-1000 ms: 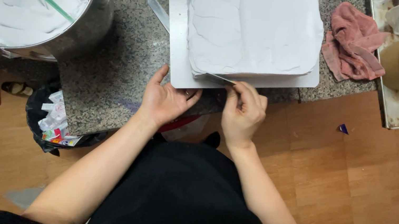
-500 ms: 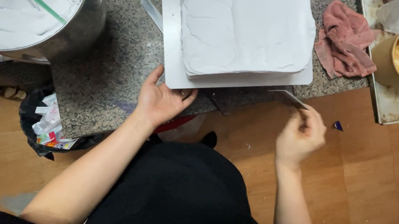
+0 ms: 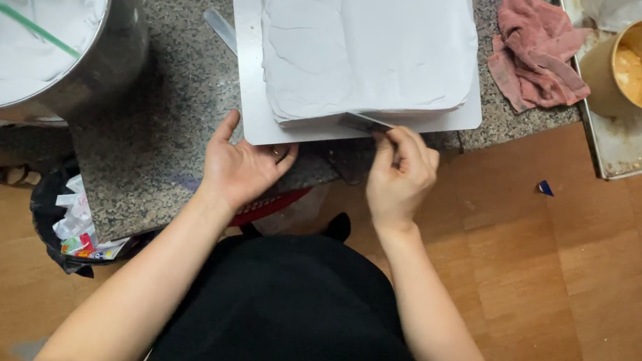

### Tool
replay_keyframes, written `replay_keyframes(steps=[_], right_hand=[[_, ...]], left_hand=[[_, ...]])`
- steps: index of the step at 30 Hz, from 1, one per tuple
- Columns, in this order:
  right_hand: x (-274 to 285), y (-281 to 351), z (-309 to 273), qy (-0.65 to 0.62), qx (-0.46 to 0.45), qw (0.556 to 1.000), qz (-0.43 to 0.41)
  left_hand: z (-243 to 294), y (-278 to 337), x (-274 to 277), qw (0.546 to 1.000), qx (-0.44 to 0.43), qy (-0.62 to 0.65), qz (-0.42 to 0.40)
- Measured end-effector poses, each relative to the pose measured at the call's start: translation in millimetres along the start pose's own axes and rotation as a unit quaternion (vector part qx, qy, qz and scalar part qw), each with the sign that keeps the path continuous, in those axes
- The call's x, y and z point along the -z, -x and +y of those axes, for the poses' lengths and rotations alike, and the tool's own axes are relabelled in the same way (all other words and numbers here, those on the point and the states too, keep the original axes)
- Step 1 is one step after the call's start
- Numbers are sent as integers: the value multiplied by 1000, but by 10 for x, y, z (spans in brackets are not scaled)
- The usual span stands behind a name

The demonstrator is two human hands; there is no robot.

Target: The person applies and smooths white frosting on a rectangular cake using a spatula and a plastic card.

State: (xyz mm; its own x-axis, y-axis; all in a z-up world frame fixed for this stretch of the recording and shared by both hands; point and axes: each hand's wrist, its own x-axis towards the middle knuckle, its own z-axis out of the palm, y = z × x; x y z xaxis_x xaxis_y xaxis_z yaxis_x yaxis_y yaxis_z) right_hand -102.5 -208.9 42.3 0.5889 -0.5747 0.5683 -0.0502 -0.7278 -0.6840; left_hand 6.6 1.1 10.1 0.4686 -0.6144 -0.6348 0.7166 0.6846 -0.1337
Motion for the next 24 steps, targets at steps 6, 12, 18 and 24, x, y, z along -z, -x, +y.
replay_keyframes(steps=[6, 12, 18, 24], right_hand=[[671, -294, 1001, 76, 16, 994, 75], [1393, -250, 1234, 81, -6, 994, 74], [1081, -149, 621, 15, -51, 995, 79], [537, -363, -478, -171, -64, 983, 20]], left_hand=[[-10, 81, -101, 1000, -15, -2, 11], [24, 24, -43, 1000, -23, -7, 6], [51, -17, -6, 1000, -21, -2, -8], [109, -168, 222, 999, -8, 5, -43]])
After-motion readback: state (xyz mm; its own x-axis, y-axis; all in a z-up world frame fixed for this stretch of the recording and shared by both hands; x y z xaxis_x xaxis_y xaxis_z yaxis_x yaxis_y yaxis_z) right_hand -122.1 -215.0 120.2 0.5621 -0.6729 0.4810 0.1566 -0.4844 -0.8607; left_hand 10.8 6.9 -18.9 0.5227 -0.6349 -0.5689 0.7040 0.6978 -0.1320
